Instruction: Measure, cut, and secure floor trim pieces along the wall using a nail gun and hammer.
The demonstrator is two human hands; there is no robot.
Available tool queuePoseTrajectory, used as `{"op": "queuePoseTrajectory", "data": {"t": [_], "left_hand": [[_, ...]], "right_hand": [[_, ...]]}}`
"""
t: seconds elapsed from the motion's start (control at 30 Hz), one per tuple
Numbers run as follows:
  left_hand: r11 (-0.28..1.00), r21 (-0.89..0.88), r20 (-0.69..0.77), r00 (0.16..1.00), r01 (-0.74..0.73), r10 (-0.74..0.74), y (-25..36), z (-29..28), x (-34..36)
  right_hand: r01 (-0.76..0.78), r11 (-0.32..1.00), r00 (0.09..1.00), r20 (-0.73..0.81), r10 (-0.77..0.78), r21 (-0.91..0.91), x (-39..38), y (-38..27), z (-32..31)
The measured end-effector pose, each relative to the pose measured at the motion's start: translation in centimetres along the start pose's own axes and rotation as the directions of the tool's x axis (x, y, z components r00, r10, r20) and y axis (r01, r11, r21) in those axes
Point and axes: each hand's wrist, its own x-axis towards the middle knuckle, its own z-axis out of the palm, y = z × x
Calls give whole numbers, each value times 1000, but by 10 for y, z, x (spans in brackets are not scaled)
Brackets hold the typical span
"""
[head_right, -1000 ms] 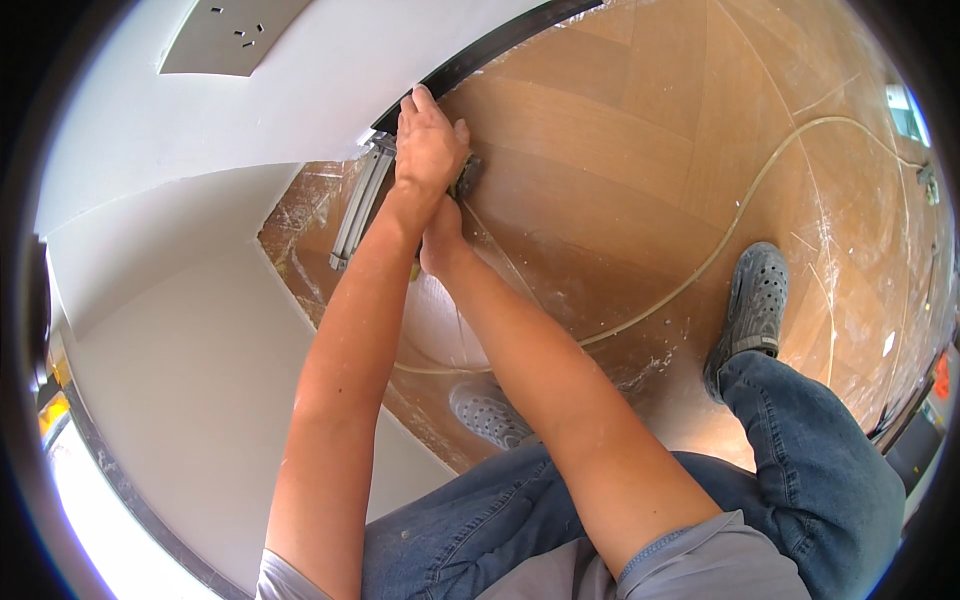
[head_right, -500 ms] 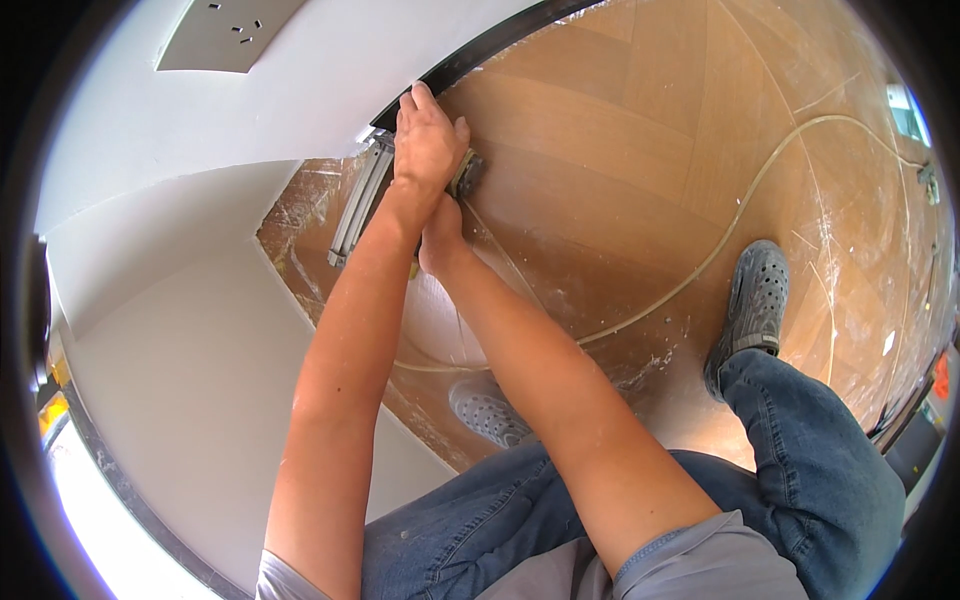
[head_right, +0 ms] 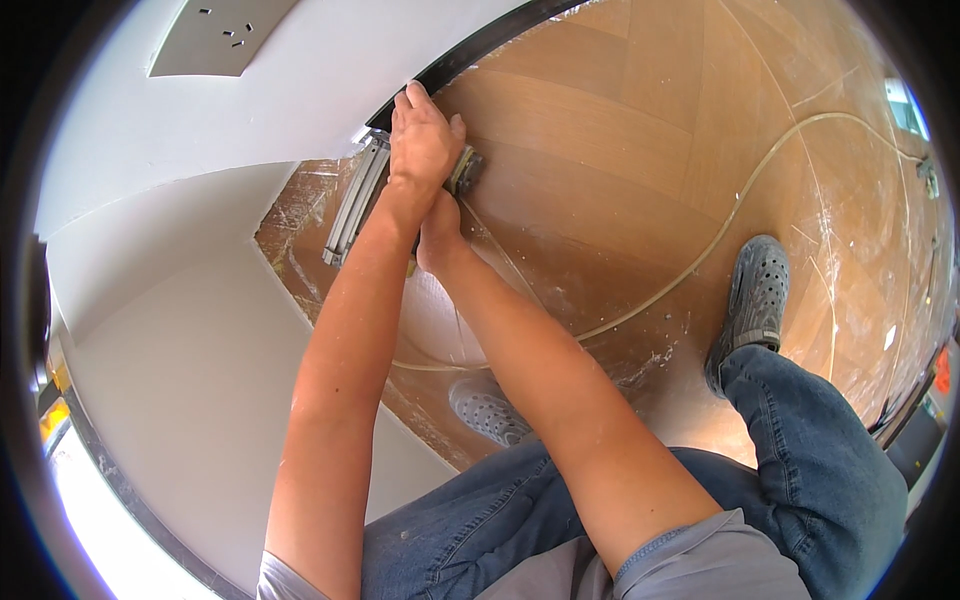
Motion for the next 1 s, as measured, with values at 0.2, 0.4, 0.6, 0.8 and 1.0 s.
{"op": "queuePoseTrajectory", "data": {"t": [0.2, 0.4, 0.6, 0.8, 1.0], "left_hand": [[1000, -4, -24, 1000, -17, 17, 0, 1, -1], [1000, -4, -19, 1000, -12, 12, -1, 2, 0], [999, -16, -27, 999, -29, 28, -3, 3, 0], [999, -14, -46, 998, -44, 43, -5, 3, 1], [999, -26, -16, 1000, -25, 24, -6, 4, 2]], "right_hand": [[-63, 979, 998, 33, 58, 196, -2, -2, 1], [-40, 995, 999, 15, 39, 96, 7, 3, -8], [-14, 997, 1000, -20, 16, 82, 8, 7, -9], [-4, 999, 999, 33, 2, 52, 6, 8, -10], [-29, 998, 1000, 11, 28, 47, 7, 9, -11]]}}
